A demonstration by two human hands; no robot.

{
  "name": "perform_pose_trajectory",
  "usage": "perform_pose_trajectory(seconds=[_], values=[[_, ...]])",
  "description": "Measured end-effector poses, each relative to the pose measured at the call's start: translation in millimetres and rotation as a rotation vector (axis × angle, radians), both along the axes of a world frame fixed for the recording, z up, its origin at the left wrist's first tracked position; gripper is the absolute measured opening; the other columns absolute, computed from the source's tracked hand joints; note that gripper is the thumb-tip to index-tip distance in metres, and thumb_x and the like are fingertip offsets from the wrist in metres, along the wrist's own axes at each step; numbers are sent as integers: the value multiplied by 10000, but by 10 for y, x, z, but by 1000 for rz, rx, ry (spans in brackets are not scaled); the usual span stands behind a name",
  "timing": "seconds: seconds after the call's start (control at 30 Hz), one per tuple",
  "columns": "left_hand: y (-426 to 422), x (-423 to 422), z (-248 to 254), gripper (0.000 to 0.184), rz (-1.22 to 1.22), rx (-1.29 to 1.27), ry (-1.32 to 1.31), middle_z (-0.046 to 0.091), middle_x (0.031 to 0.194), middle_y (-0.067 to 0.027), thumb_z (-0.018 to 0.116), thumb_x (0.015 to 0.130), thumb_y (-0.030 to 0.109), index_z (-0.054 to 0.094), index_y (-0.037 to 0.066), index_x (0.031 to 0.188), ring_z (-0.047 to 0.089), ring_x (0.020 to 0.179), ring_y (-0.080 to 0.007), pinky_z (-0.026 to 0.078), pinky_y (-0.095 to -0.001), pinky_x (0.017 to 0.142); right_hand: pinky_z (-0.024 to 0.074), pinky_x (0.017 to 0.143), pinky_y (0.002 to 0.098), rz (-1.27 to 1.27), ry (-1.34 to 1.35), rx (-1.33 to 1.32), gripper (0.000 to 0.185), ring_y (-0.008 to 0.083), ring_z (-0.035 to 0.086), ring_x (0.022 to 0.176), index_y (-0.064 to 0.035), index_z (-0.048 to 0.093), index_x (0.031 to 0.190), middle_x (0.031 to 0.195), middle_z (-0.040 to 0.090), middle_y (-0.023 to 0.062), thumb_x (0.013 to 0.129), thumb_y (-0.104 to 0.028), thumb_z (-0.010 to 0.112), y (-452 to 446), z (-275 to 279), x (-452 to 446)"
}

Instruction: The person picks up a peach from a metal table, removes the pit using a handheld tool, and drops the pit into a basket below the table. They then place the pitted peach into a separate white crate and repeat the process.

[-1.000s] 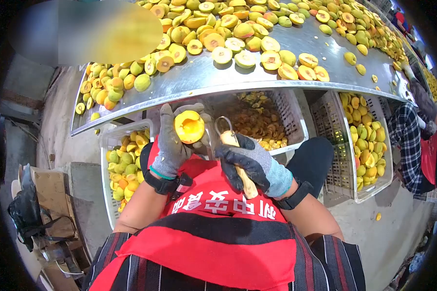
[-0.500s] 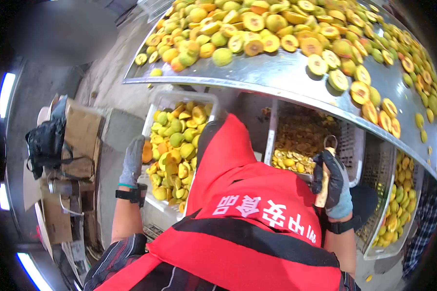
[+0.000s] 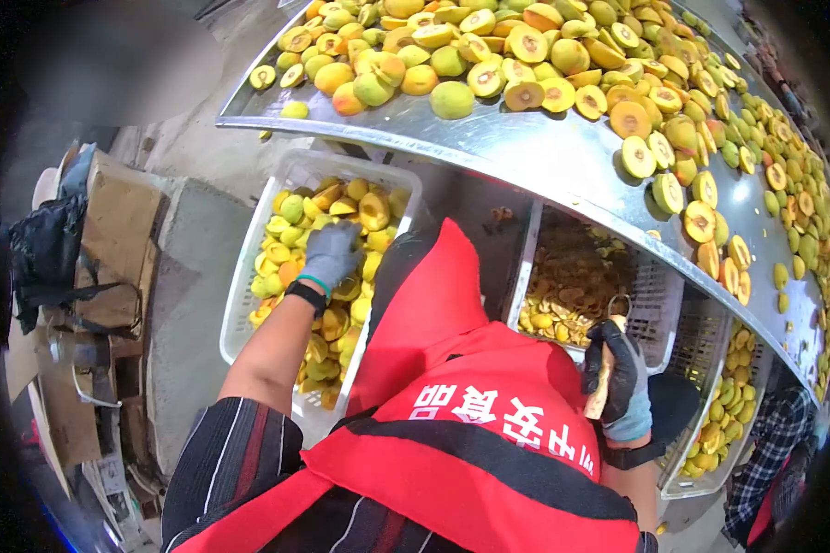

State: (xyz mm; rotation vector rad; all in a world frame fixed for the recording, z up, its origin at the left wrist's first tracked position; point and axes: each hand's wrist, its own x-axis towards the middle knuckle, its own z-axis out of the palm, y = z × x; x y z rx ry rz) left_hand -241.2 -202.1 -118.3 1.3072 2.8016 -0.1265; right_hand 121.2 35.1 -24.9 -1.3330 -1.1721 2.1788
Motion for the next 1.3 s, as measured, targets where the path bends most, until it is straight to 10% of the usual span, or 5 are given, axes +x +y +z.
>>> perform_pose_trajectory(seconds=[0.4, 0.73, 0.97, 1.13, 1.3], values=[[-44, -322, -276, 165, 392, 555, -337, 628, 821, -158, 538, 768, 153, 618, 42, 860, 606, 759, -332, 472, -401, 680, 381, 395, 234, 68, 32, -24, 193, 117, 478, 439, -43, 517, 883, 574, 492, 37, 915, -225, 461, 72, -16, 141], [1659, 1016, 1663, 327, -321, 965, -733, 609, 939, -133, 656, 721, 40, 574, 24, 1038, 597, 887, -260, 474, -326, 784, 398, 400, 251, -16, 142, -14, 273, 123, 471, 431, -73, 523, 830, 581, 482, 29, 921, -314, 434, 375, -26, 242], [3073, -27, 1134, 442, -417, 611, 67, 543, 1105, -205, 632, 740, 242, 523, 59, 1128, 539, 1023, -334, 430, -412, 870, 358, 396, 235, -414, 305, -88, 201, 120, 463, 446, -91, 542, 886, 577, 468, 9, 891, -287, 497, 627, -111, 616], [3213, 109, 1204, 402, -303, 71, -144, 570, 1058, -217, 630, 692, 179, 542, 58, 1065, 533, 1010, -350, 429, -417, 865, 359, 392, 234, -479, 426, -161, 200, 116, 450, 429, -96, 529, 891, 575, 457, 5, 891, -294, 499, 725, -136, 697], [2877, 585, 1419, 366, -52, 734, -933, 600, 875, -111, 656, 723, 182, 520, 24, 1023, 593, 695, -188, 477, -260, 592, 367, 392, 220, -325, 250, 31, 227, 110, 452, 446, -54, 533, 912, 590, 466, 23, 913, -267, 454, 636, -70, 641]])
